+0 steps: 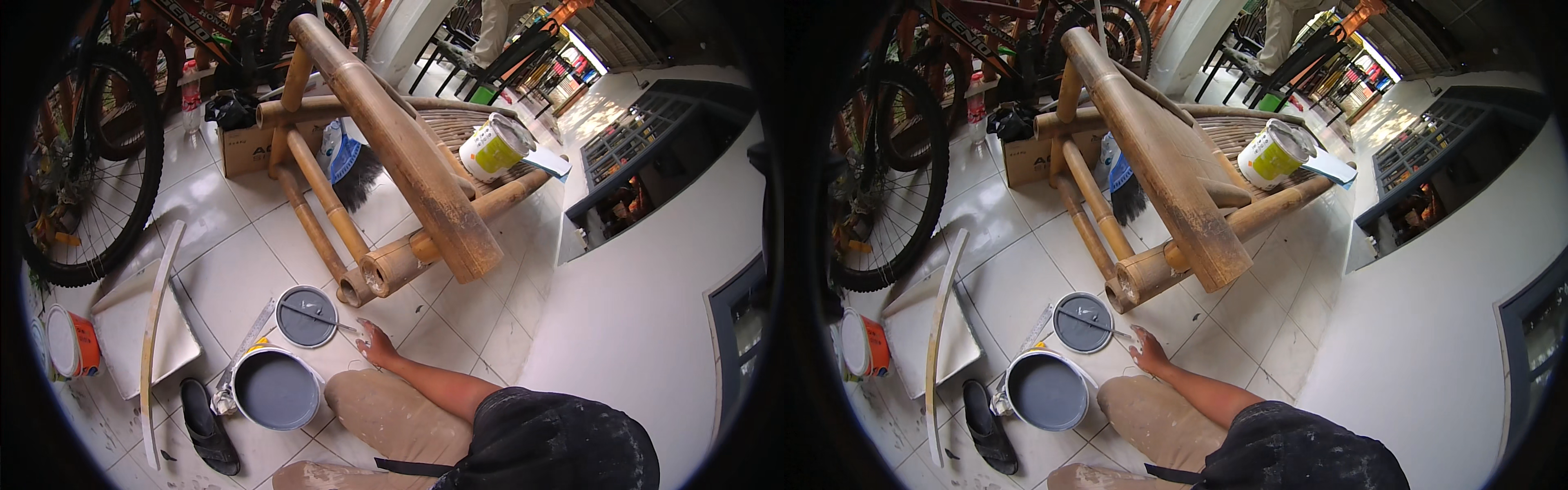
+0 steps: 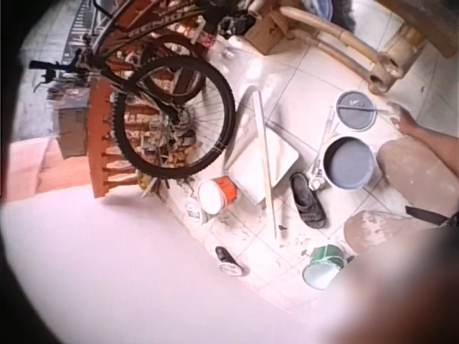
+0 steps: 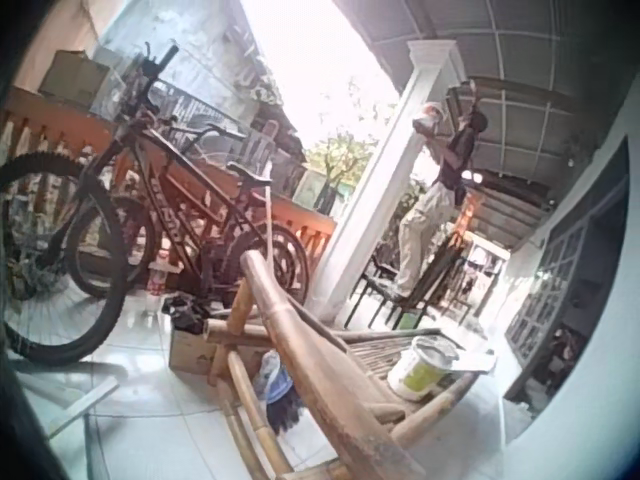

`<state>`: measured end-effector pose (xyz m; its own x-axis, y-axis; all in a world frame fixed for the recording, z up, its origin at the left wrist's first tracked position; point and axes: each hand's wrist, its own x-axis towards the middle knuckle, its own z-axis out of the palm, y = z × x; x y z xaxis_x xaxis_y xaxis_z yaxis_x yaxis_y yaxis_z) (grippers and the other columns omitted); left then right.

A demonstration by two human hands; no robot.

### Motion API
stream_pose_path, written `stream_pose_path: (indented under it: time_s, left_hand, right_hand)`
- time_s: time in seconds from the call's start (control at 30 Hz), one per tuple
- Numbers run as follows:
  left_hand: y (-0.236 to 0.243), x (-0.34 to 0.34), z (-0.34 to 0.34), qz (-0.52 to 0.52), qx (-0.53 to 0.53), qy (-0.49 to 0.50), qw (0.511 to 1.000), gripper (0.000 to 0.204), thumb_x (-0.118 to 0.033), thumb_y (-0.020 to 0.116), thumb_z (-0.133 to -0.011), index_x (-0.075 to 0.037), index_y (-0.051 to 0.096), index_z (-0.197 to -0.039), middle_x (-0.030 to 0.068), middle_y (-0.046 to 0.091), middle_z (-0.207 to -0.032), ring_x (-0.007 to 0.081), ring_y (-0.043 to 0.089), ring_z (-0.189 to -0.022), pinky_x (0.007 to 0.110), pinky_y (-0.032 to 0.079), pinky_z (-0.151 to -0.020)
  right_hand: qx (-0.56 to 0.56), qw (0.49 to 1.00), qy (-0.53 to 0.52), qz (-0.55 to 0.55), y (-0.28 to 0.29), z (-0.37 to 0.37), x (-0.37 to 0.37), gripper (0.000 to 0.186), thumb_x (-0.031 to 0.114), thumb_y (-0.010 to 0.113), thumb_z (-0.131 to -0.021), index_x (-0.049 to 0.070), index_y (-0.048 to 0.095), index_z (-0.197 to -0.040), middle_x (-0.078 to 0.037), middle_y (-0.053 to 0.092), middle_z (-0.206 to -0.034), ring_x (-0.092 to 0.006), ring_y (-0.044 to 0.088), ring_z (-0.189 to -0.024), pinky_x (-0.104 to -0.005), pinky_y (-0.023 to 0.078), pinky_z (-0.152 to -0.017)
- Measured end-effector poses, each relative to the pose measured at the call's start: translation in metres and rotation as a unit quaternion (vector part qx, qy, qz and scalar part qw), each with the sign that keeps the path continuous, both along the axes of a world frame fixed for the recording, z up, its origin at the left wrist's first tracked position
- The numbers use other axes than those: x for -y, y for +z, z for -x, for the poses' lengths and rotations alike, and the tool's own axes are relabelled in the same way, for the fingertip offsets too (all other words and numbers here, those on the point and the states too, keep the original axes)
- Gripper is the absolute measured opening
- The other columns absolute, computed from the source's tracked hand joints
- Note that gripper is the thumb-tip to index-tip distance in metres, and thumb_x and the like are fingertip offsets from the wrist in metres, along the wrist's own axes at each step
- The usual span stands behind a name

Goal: The person kneels on a tiled floor and opens a paint can with a screwdriver, then stirs the paint with a metal rod. They pour paint between two cans, stir again, and reseal the can before placing it on a bamboo chair.

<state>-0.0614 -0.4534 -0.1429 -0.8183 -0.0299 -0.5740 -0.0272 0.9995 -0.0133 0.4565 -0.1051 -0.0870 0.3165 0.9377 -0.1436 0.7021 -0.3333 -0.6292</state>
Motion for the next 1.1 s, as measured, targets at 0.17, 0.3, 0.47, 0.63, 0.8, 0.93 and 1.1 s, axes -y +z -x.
stream_pose_path:
  time_s: [0.17, 0.3, 0.47, 0.63, 0.8, 0.93, 1.1]
  left_hand:
    - [-0.009, 0.003, 0.006, 0.015, 0.018, -0.025, 0.999, 0.137, -0.097, 0.043, -0.084, 0.001, 0.012, -0.174, 0.0338, -0.001, -0.177, 0.0493, -0.001, -0.164, 0.063, 0.01, -0.127]
    - [-0.017, 0.014, 0.014, 0.025, 0.034, -0.036, 0.998, 0.142, -0.102, 0.039, -0.079, 0.002, 0.013, -0.174, 0.0371, 0.005, -0.175, 0.0535, 0.005, -0.163, 0.067, 0.014, -0.125]
    - [-0.022, 0.042, 0.032, 0.035, 0.045, -0.043, 0.997, 0.15, -0.108, 0.034, -0.073, 0.002, 0.015, -0.174, 0.0412, 0.013, -0.173, 0.0589, 0.012, -0.161, 0.071, 0.02, -0.123]
    - [-0.031, 0.068, 0.048, 0.058, 0.038, -0.066, 0.995, 0.158, -0.114, 0.03, -0.068, 0.003, 0.016, -0.173, 0.0453, 0.02, -0.171, 0.0643, 0.019, -0.159, 0.076, 0.026, -0.12]
    - [-0.035, 0.06, 0.048, 0.013, 0.024, -0.035, 0.999, 0.153, -0.109, 0.037, -0.07, 0.0, 0.011, -0.174, 0.044, 0.012, -0.173, 0.0626, 0.01, -0.161, 0.077, 0.022, -0.121]
    - [-0.036, 0.027, 0.045, -0.019, 0.047, -0.052, 0.997, 0.151, -0.104, 0.045, -0.07, -0.001, 0.005, -0.173, 0.0429, 0.006, -0.173, 0.062, 0.006, -0.161, 0.075, 0.019, -0.122]
    - [-0.035, -0.021, 0.04, -0.055, 0.045, -0.094, 0.993, 0.15, -0.097, 0.055, -0.07, -0.003, -0.002, -0.173, 0.0414, -0.002, -0.173, 0.0612, 0.0, -0.161, 0.073, 0.015, -0.125]
  right_hand:
    - [0.062, 0.994, 0.082, -0.027, 0.044, 0.002, 0.024, 0.065, 0.02, 0.072, -0.096, 0.001, 0.051, -0.154, -0.025, 0.055, -0.153, -0.0427, 0.054, -0.141, -0.0459, 0.044, -0.121]
    - [0.022, 0.991, 0.099, -0.087, 0.08, 0.024, 0.022, 0.058, 0.018, 0.073, -0.096, 0.004, 0.054, -0.149, -0.021, 0.057, -0.149, -0.0404, 0.057, -0.138, -0.0443, 0.045, -0.119]
    - [0.027, 0.973, 0.18, -0.139, 0.15, 0.091, -0.009, 0.051, 0.016, 0.076, -0.094, 0.002, 0.06, -0.14, -0.024, 0.063, -0.138, -0.0435, 0.061, -0.131, -0.0456, 0.048, -0.117]
    - [-0.003, 0.919, 0.302, -0.254, 0.231, 0.208, -0.039, 0.053, 0.017, 0.074, -0.098, 0.004, 0.056, -0.146, -0.023, 0.062, -0.141, -0.0416, 0.059, -0.135, -0.0466, 0.048, -0.116]
    - [0.009, 0.838, 0.466, -0.283, 0.311, 0.304, -0.047, 0.06, 0.017, 0.076, -0.1, 0.005, 0.051, -0.153, -0.023, 0.062, -0.143, -0.0412, 0.059, -0.135, -0.0487, 0.048, -0.117]
    - [0.018, 0.814, 0.51, -0.277, 0.353, 0.32, -0.044, 0.057, 0.017, 0.074, -0.099, 0.005, 0.052, -0.15, -0.022, 0.062, -0.139, -0.0431, 0.061, -0.129, -0.0502, 0.048, -0.114]
    - [0.031, 0.827, 0.51, -0.236, 0.366, 0.275, -0.048, 0.051, 0.017, 0.072, -0.101, 0.004, 0.055, -0.148, -0.02, 0.063, -0.14, -0.0413, 0.061, -0.128, -0.0495, 0.05, -0.112]
